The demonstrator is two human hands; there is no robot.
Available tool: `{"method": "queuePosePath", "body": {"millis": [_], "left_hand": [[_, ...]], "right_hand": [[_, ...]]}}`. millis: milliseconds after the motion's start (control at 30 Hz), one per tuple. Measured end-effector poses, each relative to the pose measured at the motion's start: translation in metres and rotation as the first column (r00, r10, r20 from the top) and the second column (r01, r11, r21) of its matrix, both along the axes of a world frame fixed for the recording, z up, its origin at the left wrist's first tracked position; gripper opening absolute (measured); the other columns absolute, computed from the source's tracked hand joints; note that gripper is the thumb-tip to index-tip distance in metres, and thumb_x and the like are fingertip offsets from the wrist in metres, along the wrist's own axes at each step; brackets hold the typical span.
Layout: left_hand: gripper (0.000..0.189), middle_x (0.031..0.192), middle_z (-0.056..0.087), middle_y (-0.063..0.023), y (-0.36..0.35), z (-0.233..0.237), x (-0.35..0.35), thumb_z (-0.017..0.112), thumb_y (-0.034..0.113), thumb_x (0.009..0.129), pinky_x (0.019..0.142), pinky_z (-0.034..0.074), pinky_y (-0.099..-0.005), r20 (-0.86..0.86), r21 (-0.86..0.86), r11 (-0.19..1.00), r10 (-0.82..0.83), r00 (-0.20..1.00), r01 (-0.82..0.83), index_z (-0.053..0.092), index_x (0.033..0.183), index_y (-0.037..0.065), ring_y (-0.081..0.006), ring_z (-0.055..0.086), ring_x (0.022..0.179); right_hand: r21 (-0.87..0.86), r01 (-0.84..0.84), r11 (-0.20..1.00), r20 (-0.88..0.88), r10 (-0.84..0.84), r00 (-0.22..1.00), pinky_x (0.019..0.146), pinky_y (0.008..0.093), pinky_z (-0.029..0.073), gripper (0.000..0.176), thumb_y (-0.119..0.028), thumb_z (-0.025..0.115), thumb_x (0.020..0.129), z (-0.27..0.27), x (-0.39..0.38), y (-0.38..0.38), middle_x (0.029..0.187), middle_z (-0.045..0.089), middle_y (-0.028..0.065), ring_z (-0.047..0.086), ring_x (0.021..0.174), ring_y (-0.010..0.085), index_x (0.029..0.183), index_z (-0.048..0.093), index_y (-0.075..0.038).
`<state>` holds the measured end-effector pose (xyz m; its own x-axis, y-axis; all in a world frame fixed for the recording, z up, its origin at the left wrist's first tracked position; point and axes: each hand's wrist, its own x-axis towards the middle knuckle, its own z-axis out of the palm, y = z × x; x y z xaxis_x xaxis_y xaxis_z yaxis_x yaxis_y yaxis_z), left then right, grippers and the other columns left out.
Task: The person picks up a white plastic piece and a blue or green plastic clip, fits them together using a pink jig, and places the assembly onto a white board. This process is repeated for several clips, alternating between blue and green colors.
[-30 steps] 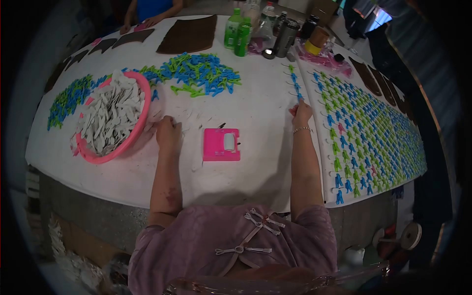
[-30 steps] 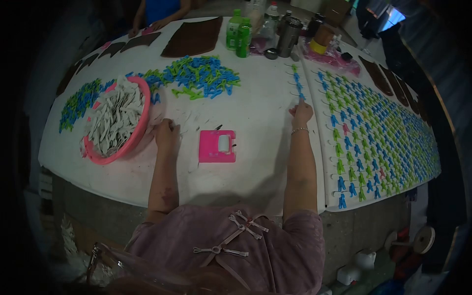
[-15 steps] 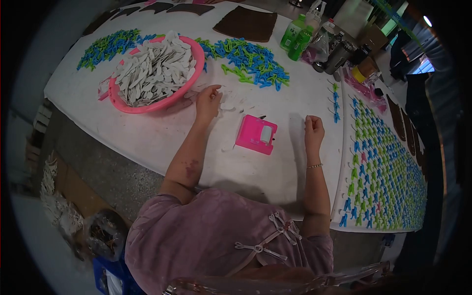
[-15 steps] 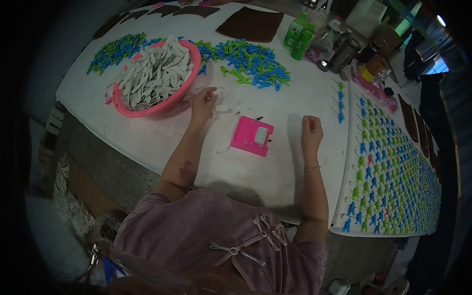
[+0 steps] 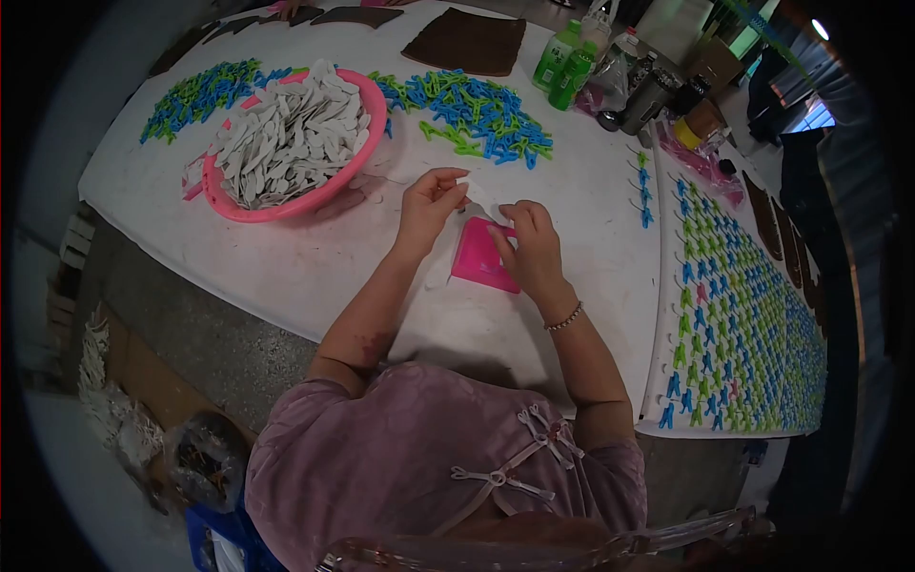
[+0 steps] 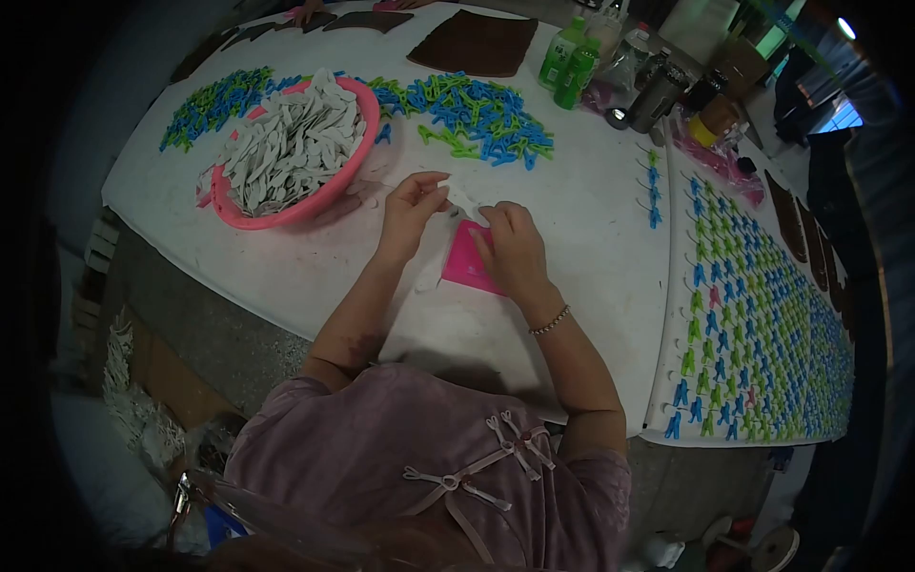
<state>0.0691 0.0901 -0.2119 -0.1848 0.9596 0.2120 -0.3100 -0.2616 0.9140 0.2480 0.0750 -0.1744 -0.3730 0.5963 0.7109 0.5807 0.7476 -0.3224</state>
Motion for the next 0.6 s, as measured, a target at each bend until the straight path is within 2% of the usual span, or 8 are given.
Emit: {"method": "queuePosePath", "body": {"millis": [133,167,200,333,367,433,500,600], "left_hand": [[0.021,0.094,0.063,-0.0034,-0.004,0.004,0.004,0.061,0.009,0.091,0.076,0.048,-0.0247,0.076,-0.064,0.981,-0.179,0.981,0.184,0.061,0.11,0.001,-0.0093,0.059,0.082],[0.021,0.094,0.063,-0.0034,-0.002,0.002,0.004,0.061,0.009,0.091,0.076,0.048,-0.0247,0.076,-0.067,0.98,-0.181,0.98,0.187,0.061,0.11,0.001,-0.0093,0.059,0.082],[0.02,0.093,0.063,-0.0029,0.001,0.001,0.004,0.061,0.009,0.091,0.076,0.048,-0.0244,-0.028,-0.027,0.975,-0.22,0.975,0.219,0.061,0.109,0.001,-0.0086,0.059,0.082],[0.016,0.091,0.062,-0.0009,0.006,0.007,0.008,0.063,0.008,0.089,0.076,0.047,-0.0229,-0.309,0.045,0.951,-0.279,0.909,0.307,0.062,0.104,0.003,-0.0065,0.056,0.082],[0.016,0.091,0.062,-0.0009,0.005,0.011,0.009,0.063,0.008,0.089,0.076,0.047,-0.0229,-0.306,0.038,0.95,-0.285,0.908,0.311,0.062,0.104,0.003,-0.0065,0.056,0.082],[0.012,0.09,0.061,-0.0001,0.002,0.021,0.012,0.065,0.007,0.087,0.073,0.045,-0.0221,-0.495,0.053,0.945,-0.256,0.83,0.323,0.064,0.098,0.003,-0.0061,0.055,0.081],[0.01,0.087,0.062,-0.0014,0.002,0.02,0.014,0.065,0.008,0.086,0.071,0.046,-0.0236,-0.552,0.108,0.94,-0.213,0.806,0.322,0.064,0.095,0.004,-0.0079,0.056,0.08],[0.008,0.084,0.062,-0.0038,-0.001,0.022,0.015,0.066,0.009,0.084,0.069,0.047,-0.0268,-0.639,0.208,0.924,-0.119,0.76,0.32,0.065,0.091,0.006,-0.0131,0.058,0.079]], "right_hand": [[-0.085,-0.046,0.995,0.018,0.048,0.999,0.069,0.0316,0.052,0.016,-0.003,0.067,0.081,-0.012,0.017,0.003,0.089,0.063,0.0103,0.063,0.078,0.0233,0.096,0.063,0.0],[-0.248,-0.069,0.966,-0.1,0.045,0.994,0.067,0.0314,0.051,0.014,-0.004,0.065,0.083,-0.015,0.022,0.001,0.087,0.063,0.0103,0.062,0.075,0.0239,0.096,0.064,-0.001],[-0.401,-0.107,0.91,-0.215,0.02,0.976,0.066,0.0311,0.051,0.012,-0.004,0.064,0.084,-0.017,0.027,-0.001,0.085,0.063,0.0103,0.062,0.071,0.0244,0.095,0.064,-0.001],[-0.464,-0.109,0.879,-0.262,-0.018,0.965,0.064,0.0292,0.05,0.009,-0.004,0.061,0.086,-0.021,0.042,-0.004,0.085,0.064,0.0108,0.061,0.067,0.0234,0.095,0.064,-0.001],[-0.48,-0.105,0.871,-0.258,-0.026,0.966,0.068,0.028,0.05,0.012,-0.003,0.063,0.086,-0.024,0.045,-0.004,0.087,0.065,0.0098,0.063,0.073,0.0192,0.098,0.064,-0.001],[-0.504,-0.097,0.858,-0.253,-0.039,0.967,0.072,0.0268,0.051,0.014,-0.003,0.064,0.086,-0.034,0.049,-0.006,0.089,0.066,0.0087,0.064,0.078,0.015,0.1,0.065,-0.001],[-0.356,-0.046,0.933,-0.184,-0.022,0.983,0.072,0.0271,0.051,0.018,-0.002,0.064,0.085,-0.044,0.049,-0.007,0.091,0.064,0.0087,0.064,0.081,0.0164,0.103,0.065,-0.003],[-0.363,-0.052,0.93,-0.188,-0.018,0.982,0.071,0.0279,0.051,0.021,-0.001,0.064,0.084,-0.052,0.046,-0.008,0.092,0.062,0.0085,0.063,0.081,0.0176,0.105,0.065,-0.004]]}}
